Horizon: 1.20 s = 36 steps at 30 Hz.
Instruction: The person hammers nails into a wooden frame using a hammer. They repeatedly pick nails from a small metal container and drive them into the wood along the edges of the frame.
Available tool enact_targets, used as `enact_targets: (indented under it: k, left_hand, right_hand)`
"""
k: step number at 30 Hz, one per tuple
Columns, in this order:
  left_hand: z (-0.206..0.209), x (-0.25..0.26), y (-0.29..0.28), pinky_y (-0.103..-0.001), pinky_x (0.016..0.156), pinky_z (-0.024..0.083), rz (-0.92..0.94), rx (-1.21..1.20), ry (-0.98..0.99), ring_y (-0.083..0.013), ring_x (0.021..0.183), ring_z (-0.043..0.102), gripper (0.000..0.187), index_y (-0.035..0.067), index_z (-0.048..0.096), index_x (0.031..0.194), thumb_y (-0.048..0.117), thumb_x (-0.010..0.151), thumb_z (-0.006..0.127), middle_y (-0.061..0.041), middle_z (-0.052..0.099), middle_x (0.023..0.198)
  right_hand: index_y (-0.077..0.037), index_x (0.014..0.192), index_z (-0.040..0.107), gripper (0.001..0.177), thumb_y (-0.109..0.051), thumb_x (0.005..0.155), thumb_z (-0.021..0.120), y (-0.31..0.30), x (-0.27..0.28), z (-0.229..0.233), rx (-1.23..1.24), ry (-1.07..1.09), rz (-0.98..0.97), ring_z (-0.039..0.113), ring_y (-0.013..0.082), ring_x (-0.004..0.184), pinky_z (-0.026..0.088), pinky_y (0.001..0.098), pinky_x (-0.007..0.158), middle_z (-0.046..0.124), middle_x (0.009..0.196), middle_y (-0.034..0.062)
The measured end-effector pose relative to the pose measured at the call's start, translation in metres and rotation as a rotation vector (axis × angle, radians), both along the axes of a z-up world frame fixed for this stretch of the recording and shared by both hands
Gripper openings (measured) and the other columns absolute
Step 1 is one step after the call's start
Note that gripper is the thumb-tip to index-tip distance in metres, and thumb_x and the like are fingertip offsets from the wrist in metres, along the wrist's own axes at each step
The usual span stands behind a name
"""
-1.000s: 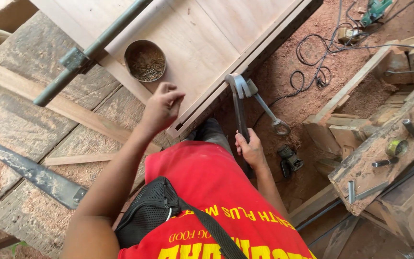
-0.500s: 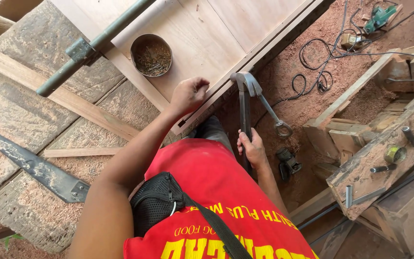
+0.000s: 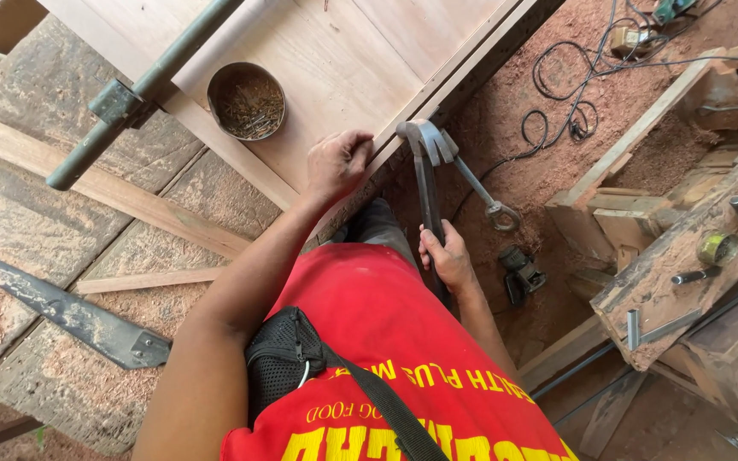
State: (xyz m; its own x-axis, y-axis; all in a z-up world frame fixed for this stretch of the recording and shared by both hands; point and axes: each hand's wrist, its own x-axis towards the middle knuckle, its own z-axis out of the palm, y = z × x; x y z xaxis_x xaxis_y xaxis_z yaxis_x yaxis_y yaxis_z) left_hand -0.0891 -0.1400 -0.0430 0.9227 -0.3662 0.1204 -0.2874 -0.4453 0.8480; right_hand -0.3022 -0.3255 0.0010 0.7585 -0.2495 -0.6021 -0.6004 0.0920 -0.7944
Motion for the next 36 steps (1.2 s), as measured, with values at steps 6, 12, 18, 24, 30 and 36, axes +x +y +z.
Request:
enact_targets:
  k: [6, 12, 18, 24, 30, 36]
  left_hand:
    - [-0.002, 0.001, -0.002, -0.04, 0.081, 0.056, 0.016, -0.036, 0.027, -0.026, 0.083, 0.075, 0.013, 0.015, 0.078, 0.101, 0.025, 0.096, 0.07, -0.008, 0.078, 0.09]
    - [-0.006, 0.001, -0.002, -0.039, 0.08, 0.056, 0.028, -0.042, -0.065, -0.0266, 0.085, 0.074, 0.011, 0.015, 0.078, 0.099, 0.024, 0.094, 0.072, -0.008, 0.078, 0.092]
    - [-0.006, 0.0, -0.002, -0.039, 0.08, 0.055, 0.02, -0.022, -0.024, -0.0253, 0.082, 0.074, 0.012, 0.015, 0.078, 0.099, 0.023, 0.094, 0.071, -0.008, 0.078, 0.09]
    - [0.003, -0.002, -0.002, -0.038, 0.079, 0.053, 0.036, -0.02, -0.066, -0.0241, 0.078, 0.073, 0.009, 0.015, 0.077, 0.096, 0.023, 0.094, 0.073, -0.007, 0.077, 0.086]
    - [0.001, 0.001, -0.003, -0.038, 0.076, 0.052, -0.001, 0.013, -0.164, -0.0222, 0.077, 0.073, 0.008, 0.017, 0.079, 0.095, 0.018, 0.089, 0.074, -0.003, 0.076, 0.082]
    - [-0.005, -0.002, -0.003, -0.038, 0.078, 0.054, 0.0, -0.003, -0.165, -0.0181, 0.084, 0.075, 0.031, 0.014, 0.066, 0.121, 0.016, 0.09, 0.071, 0.003, 0.079, 0.092]
  right_hand:
    - [-0.005, 0.111, 0.06, 0.03, -0.033, 0.099, 0.064, -0.001, 0.001, -0.002, 0.009, 0.0, -0.003, 0.056, 0.0067, 0.063, 0.049, 0.0258, 0.055, 0.06, 0.077, -0.0008]
    - [-0.006, 0.112, 0.06, 0.029, -0.032, 0.1, 0.063, -0.002, -0.001, -0.004, 0.025, -0.026, 0.0, 0.056, 0.0066, 0.063, 0.049, 0.0257, 0.056, 0.06, 0.078, -0.0007]
    - [-0.005, 0.112, 0.059, 0.029, -0.031, 0.101, 0.063, -0.002, 0.001, -0.004, 0.013, -0.014, 0.0, 0.058, 0.0073, 0.066, 0.051, 0.0258, 0.059, 0.061, 0.079, -0.0001]
    - [-0.002, 0.121, 0.063, 0.035, -0.031, 0.103, 0.06, 0.0, -0.005, -0.017, -0.181, -0.026, 0.043, 0.065, 0.0077, 0.075, 0.057, 0.0265, 0.067, 0.066, 0.087, -0.0005]
    - [0.002, 0.135, 0.06, 0.046, -0.028, 0.101, 0.062, 0.015, 0.006, 0.04, -0.613, -0.132, 0.096, 0.066, 0.0158, 0.064, 0.055, 0.0323, 0.06, 0.068, 0.079, 0.0079]
    - [0.005, 0.143, 0.049, 0.049, -0.026, 0.107, 0.061, 0.012, -0.007, 0.071, -0.875, -0.468, 0.236, 0.074, 0.034, 0.104, 0.06, 0.0412, 0.085, 0.071, 0.116, 0.0239]
